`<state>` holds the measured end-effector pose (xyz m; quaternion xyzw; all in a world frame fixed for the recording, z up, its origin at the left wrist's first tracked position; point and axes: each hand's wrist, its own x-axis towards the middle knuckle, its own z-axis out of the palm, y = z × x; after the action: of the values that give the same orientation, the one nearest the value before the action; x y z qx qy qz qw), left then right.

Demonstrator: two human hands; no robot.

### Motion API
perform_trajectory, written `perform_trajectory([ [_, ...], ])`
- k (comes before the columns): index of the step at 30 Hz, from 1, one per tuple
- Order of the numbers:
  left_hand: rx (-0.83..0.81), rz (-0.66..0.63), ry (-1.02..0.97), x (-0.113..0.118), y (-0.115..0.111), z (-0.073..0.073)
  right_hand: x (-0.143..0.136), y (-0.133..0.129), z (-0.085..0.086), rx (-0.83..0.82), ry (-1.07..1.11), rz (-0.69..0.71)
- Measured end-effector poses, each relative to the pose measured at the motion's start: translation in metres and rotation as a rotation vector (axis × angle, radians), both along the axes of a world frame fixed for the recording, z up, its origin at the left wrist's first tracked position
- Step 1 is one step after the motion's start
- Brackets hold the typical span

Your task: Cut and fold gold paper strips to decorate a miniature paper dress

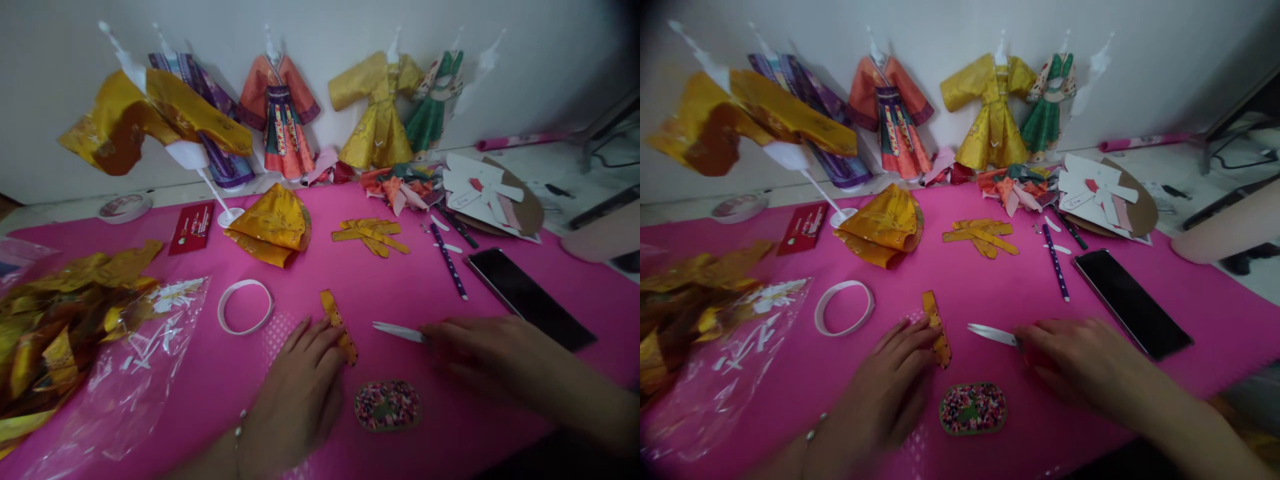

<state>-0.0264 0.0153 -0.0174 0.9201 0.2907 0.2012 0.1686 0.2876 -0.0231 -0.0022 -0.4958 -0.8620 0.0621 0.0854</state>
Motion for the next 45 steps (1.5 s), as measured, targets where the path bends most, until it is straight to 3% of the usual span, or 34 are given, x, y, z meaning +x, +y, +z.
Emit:
perform_trajectory([
  [3, 0.023, 0.001, -0.01, 0.0, 0.0, -0.001, 0.006, 0.005, -0.002, -0.046, 0.003, -0.005],
  [8, 0.044, 0.022, 0.007, -0.001, -0.001, -0.002, -0.001, 0.016, 0.0, 0.087, -0.127, -0.046],
  [11, 0.029, 0.026, -0.034, -0.002, -0.001, 0.0, -0.007, 0.022, -0.003, 0.085, -0.176, -0.132],
  [15, -0.102, 0.058, -0.098, -0.004, -0.002, 0.002, -0.008, 0.034, -0.016, -0.074, -0.051, -0.231],
  [19, -0.242, 0.106, -0.197, -0.007, -0.001, -0.001, -0.008, 0.045, -0.02, -0.123, 0.038, -0.245],
  [28, -0.489, 0.224, -0.46, -0.002, 0.003, -0.001, -0.019, 0.051, 0.001, -0.168, 0.112, -0.242],
  [31, -0.564, 0.273, -0.528, 0.0, 0.005, -0.001, -0.039, 0.053, 0.009, -0.15, 0.139, -0.269],
  [39, -0.689, 0.344, -0.6, 0.0, 0.005, -0.003, -0.127, 0.079, 0.016, -0.193, 0.102, -0.349],
  [45, -0.699, 0.349, -0.611, 0.0, 0.007, -0.002, -0.141, 0.098, 0.006, -0.229, 0.072, -0.322],
])
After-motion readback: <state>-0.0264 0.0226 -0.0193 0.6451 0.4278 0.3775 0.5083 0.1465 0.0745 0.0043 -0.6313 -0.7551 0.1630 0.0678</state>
